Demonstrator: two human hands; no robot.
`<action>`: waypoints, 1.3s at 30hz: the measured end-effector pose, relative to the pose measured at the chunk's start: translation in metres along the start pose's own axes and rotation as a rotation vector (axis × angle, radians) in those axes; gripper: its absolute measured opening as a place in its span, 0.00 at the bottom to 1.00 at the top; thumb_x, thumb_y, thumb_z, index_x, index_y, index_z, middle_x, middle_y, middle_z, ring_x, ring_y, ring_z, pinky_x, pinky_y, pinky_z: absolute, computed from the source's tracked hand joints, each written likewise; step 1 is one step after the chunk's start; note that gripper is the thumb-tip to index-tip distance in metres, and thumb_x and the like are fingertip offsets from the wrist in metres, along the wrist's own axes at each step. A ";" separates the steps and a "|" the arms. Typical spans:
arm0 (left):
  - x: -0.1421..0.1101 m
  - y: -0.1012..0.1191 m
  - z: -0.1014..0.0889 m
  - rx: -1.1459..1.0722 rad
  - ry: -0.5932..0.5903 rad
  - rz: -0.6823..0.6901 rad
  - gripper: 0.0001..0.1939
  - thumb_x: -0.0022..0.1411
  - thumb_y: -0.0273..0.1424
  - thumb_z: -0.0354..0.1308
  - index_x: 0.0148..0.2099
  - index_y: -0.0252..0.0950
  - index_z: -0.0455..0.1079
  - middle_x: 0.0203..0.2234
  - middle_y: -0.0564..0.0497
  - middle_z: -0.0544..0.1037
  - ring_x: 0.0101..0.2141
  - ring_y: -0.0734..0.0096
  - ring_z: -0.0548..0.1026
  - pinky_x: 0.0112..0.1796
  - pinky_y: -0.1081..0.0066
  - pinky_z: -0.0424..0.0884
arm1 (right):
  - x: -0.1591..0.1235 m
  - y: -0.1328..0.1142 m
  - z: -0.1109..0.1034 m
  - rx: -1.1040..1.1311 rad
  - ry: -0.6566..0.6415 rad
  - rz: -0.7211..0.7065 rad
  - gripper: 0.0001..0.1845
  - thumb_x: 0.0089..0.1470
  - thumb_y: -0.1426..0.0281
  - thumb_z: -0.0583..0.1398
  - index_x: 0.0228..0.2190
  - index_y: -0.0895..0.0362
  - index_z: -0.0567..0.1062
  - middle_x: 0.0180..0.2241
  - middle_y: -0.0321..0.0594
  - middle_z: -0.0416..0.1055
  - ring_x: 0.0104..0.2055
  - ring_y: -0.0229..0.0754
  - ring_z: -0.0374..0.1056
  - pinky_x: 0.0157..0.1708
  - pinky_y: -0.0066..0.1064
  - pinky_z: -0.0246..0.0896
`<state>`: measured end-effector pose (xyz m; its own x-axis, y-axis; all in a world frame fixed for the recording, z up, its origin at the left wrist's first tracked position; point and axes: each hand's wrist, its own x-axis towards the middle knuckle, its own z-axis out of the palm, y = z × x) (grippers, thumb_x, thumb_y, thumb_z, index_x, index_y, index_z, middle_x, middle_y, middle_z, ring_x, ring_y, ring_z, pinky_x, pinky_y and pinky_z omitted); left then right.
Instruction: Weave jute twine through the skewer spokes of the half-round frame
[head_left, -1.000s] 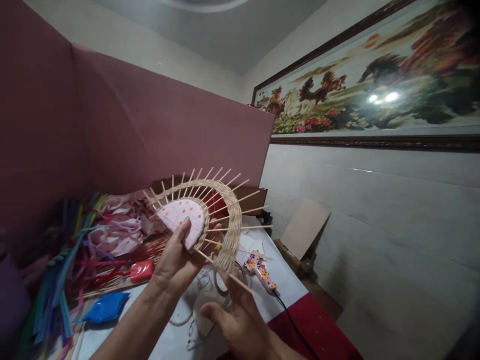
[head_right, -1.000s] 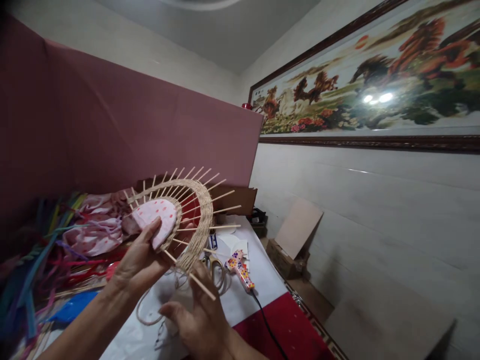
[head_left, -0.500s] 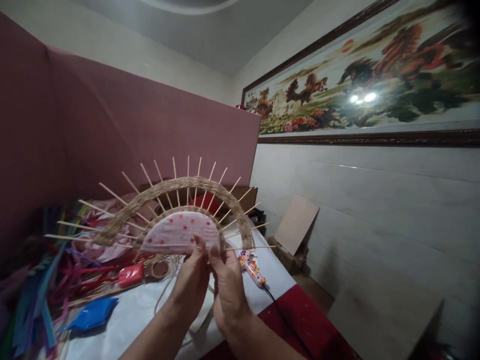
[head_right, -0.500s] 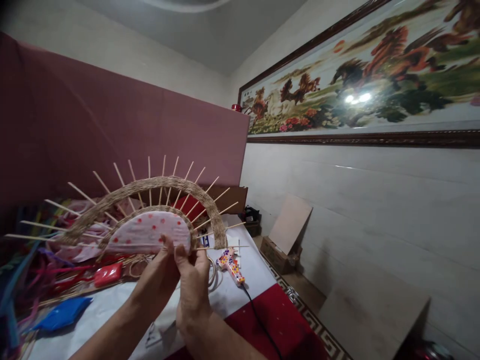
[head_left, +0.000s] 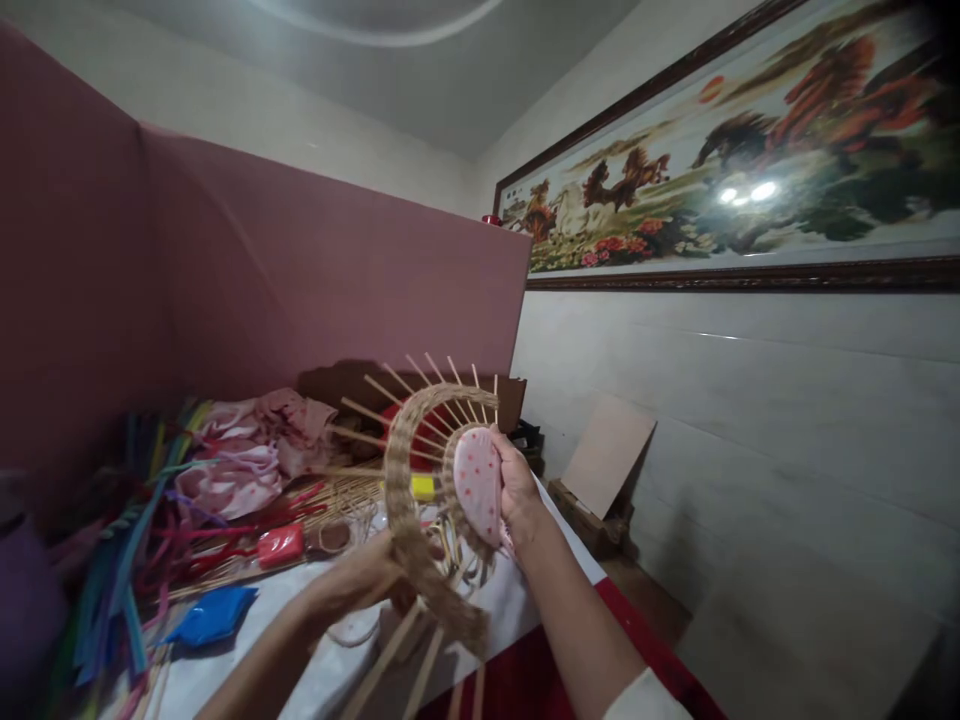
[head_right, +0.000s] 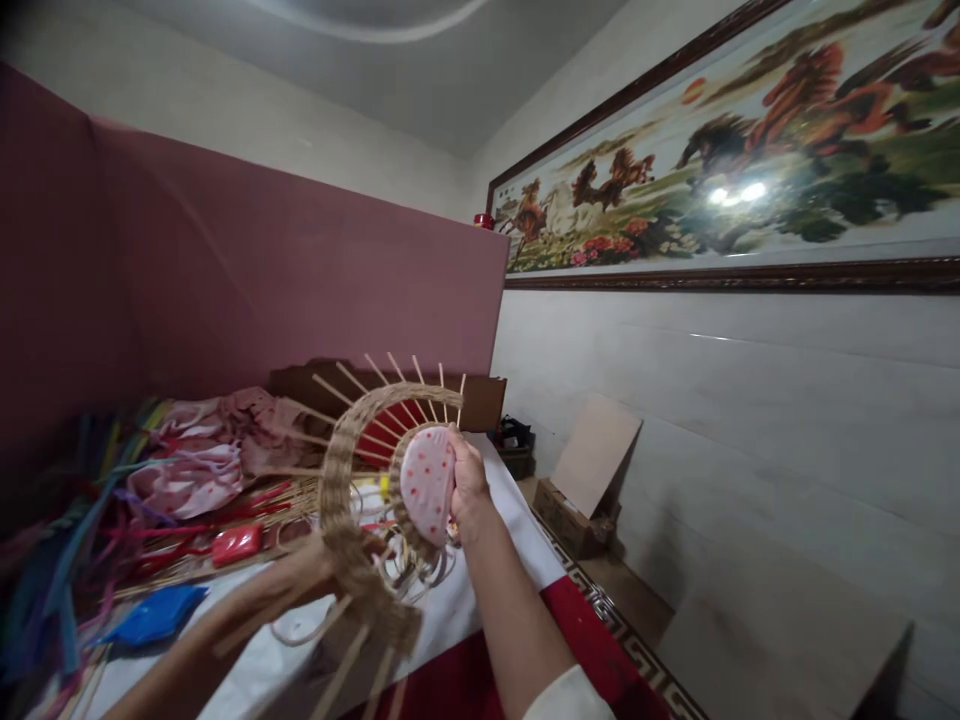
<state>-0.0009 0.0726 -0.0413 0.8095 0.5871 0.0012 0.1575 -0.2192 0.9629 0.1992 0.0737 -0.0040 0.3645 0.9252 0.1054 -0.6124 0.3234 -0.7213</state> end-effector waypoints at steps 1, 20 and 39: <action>-0.004 0.000 -0.010 0.021 -0.044 -0.042 0.10 0.42 0.29 0.62 0.32 0.35 0.74 0.19 0.52 0.76 0.18 0.69 0.72 0.19 0.73 0.68 | 0.002 0.000 -0.006 -0.022 -0.025 0.032 0.12 0.43 0.64 0.65 0.24 0.59 0.71 0.20 0.36 0.74 0.21 0.39 0.69 0.25 0.30 0.66; -0.006 0.014 -0.053 -0.603 0.513 0.114 0.14 0.46 0.32 0.65 0.37 0.32 0.74 0.25 0.49 0.78 0.21 0.75 0.71 0.22 0.75 0.63 | -0.051 0.057 -0.012 -0.226 -0.440 0.316 0.16 0.46 0.59 0.63 0.29 0.60 0.70 0.24 0.36 0.70 0.23 0.34 0.63 0.26 0.25 0.57; 0.002 -0.008 -0.061 -0.617 0.521 0.038 0.14 0.45 0.24 0.62 0.38 0.31 0.72 0.21 0.51 0.77 0.18 0.75 0.69 0.21 0.74 0.61 | -0.061 0.070 -0.010 -0.289 -0.504 0.361 0.19 0.43 0.56 0.64 0.27 0.59 0.70 0.19 0.33 0.66 0.22 0.35 0.63 0.25 0.26 0.59</action>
<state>-0.0348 0.1232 -0.0327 0.4161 0.9092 0.0162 -0.3290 0.1339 0.9348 0.1413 0.0374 -0.0675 -0.2411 0.9673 0.0792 -0.3968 -0.0238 -0.9176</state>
